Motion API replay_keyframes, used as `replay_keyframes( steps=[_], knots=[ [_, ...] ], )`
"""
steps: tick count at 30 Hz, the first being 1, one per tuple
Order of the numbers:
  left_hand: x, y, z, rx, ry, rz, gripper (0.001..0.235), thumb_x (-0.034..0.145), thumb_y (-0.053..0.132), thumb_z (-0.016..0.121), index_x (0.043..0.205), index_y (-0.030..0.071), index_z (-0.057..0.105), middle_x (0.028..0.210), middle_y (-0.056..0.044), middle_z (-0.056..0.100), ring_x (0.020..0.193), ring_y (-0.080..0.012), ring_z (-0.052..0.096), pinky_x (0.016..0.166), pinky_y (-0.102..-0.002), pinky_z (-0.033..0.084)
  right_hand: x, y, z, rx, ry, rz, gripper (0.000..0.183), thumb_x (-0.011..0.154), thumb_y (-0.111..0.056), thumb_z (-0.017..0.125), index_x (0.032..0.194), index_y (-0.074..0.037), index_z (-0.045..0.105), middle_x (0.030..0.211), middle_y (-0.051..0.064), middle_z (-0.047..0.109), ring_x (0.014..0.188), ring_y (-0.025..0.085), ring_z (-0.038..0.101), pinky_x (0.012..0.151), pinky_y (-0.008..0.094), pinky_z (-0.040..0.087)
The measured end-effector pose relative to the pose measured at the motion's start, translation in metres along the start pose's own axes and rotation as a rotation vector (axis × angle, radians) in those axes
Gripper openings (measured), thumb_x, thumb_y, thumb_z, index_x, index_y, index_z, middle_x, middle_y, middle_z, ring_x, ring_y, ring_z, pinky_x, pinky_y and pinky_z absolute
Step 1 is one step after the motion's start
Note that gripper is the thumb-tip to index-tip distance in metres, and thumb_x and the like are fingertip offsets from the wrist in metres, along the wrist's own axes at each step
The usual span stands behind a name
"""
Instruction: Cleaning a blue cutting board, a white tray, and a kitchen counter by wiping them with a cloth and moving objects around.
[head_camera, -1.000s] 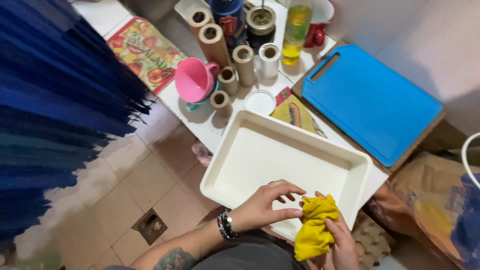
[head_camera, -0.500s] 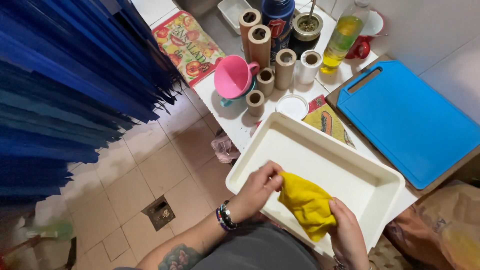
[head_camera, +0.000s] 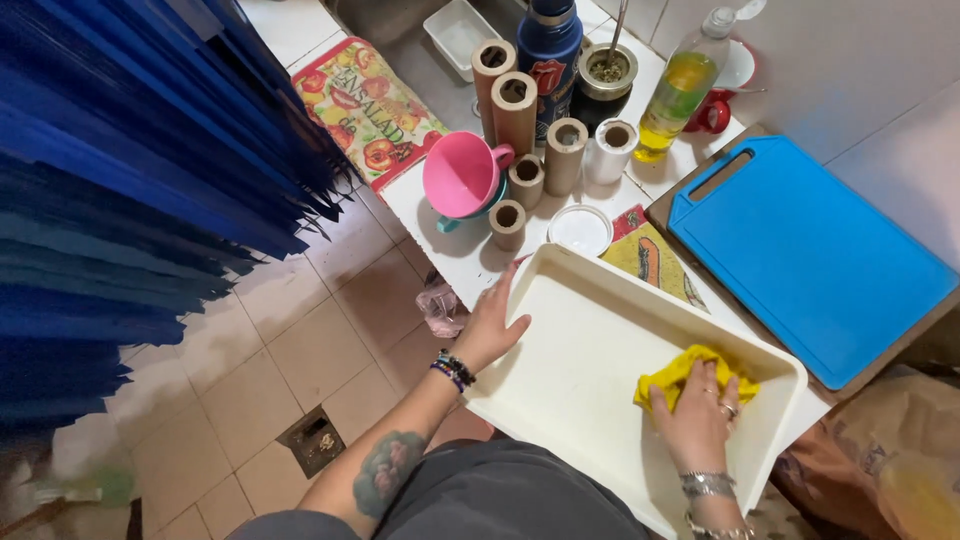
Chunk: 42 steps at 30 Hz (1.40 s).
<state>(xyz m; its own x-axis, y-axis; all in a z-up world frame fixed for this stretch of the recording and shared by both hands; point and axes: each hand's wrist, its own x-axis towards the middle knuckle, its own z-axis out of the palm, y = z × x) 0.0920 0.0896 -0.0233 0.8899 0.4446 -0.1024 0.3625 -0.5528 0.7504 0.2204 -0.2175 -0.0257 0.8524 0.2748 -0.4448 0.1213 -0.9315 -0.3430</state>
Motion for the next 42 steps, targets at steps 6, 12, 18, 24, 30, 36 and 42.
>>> replay_keyframes(
  steps=[6, 12, 18, 24, 30, 36, 42],
  knots=[
    [0.008, 0.007, -0.012, -0.094, -0.139, 0.006, 0.074, 0.104, 0.016, 0.049, 0.164, 0.011, 0.006, 0.162, -0.029, 0.029, 0.148, -0.0460, 0.034, 0.118, -0.053, 0.033, 0.019, -0.063, 0.048, -0.124, 0.073, -0.212, 0.072, 0.100, -0.041, 0.040, 0.161, -0.007, 0.021, 0.166, 0.020, 0.020, 0.153, 0.043, 0.014, 0.122, 0.055, 0.016],
    [0.009, 0.002, -0.013, -0.086, -0.145, -0.032, 0.067, 0.108, 0.021, 0.045, 0.166, 0.016, 0.012, 0.157, -0.030, 0.039, 0.145, -0.0453, 0.039, 0.120, -0.054, 0.034, 0.045, -0.125, 0.093, -0.075, 0.229, -0.326, 0.061, 0.102, -0.024, 0.047, 0.157, 0.001, 0.034, 0.155, 0.025, 0.036, 0.144, 0.046, 0.029, 0.116, 0.057, 0.030],
    [0.010, -0.001, -0.010, -0.068, -0.164, -0.050, 0.069, 0.108, 0.031, 0.045, 0.166, 0.020, 0.012, 0.157, -0.028, 0.041, 0.145, -0.0420, 0.040, 0.121, -0.051, 0.034, 0.071, -0.135, 0.122, -0.086, 0.290, -0.512, 0.056, 0.097, -0.011, 0.051, 0.152, -0.001, 0.043, 0.146, 0.021, 0.045, 0.135, 0.042, 0.039, 0.109, 0.055, 0.041],
    [0.009, -0.007, -0.004, -0.044, -0.144, -0.028, 0.068, 0.108, 0.025, 0.044, 0.167, 0.020, 0.011, 0.157, -0.028, 0.040, 0.145, -0.0424, 0.040, 0.121, -0.051, 0.034, 0.098, -0.168, 0.147, 0.198, 0.350, -0.398, 0.053, 0.093, -0.012, 0.059, 0.143, 0.004, 0.051, 0.130, 0.021, 0.048, 0.122, 0.042, 0.049, 0.103, 0.049, 0.049],
    [0.008, -0.009, -0.002, -0.033, -0.149, -0.023, 0.071, 0.105, 0.012, 0.043, 0.167, 0.018, 0.008, 0.158, -0.028, 0.038, 0.145, -0.0423, 0.040, 0.122, -0.051, 0.033, 0.092, -0.209, 0.118, 0.967, 0.044, -0.113, 0.049, 0.099, -0.020, 0.061, 0.143, 0.001, 0.056, 0.137, 0.023, 0.055, 0.132, 0.042, 0.053, 0.112, 0.047, 0.043],
    [0.014, -0.018, 0.003, 0.030, -0.153, -0.011, 0.073, 0.103, 0.007, 0.042, 0.166, 0.014, 0.007, 0.158, -0.030, 0.038, 0.144, -0.0439, 0.041, 0.121, -0.052, 0.034, 0.057, -0.216, 0.069, 1.132, 0.031, -0.178, 0.044, 0.095, -0.005, 0.060, 0.138, -0.006, 0.063, 0.139, 0.023, 0.059, 0.134, 0.037, 0.054, 0.112, 0.044, 0.044],
    [0.011, -0.010, -0.003, 0.043, -0.164, 0.006, 0.073, 0.101, 0.005, 0.043, 0.165, 0.010, 0.009, 0.159, -0.031, 0.034, 0.145, -0.0457, 0.039, 0.121, -0.053, 0.033, 0.123, -0.191, 0.129, 0.908, 0.085, -0.103, 0.036, 0.091, -0.014, 0.068, 0.126, -0.014, 0.074, 0.124, 0.012, 0.071, 0.121, 0.029, 0.065, 0.103, 0.039, 0.052]
  ],
)
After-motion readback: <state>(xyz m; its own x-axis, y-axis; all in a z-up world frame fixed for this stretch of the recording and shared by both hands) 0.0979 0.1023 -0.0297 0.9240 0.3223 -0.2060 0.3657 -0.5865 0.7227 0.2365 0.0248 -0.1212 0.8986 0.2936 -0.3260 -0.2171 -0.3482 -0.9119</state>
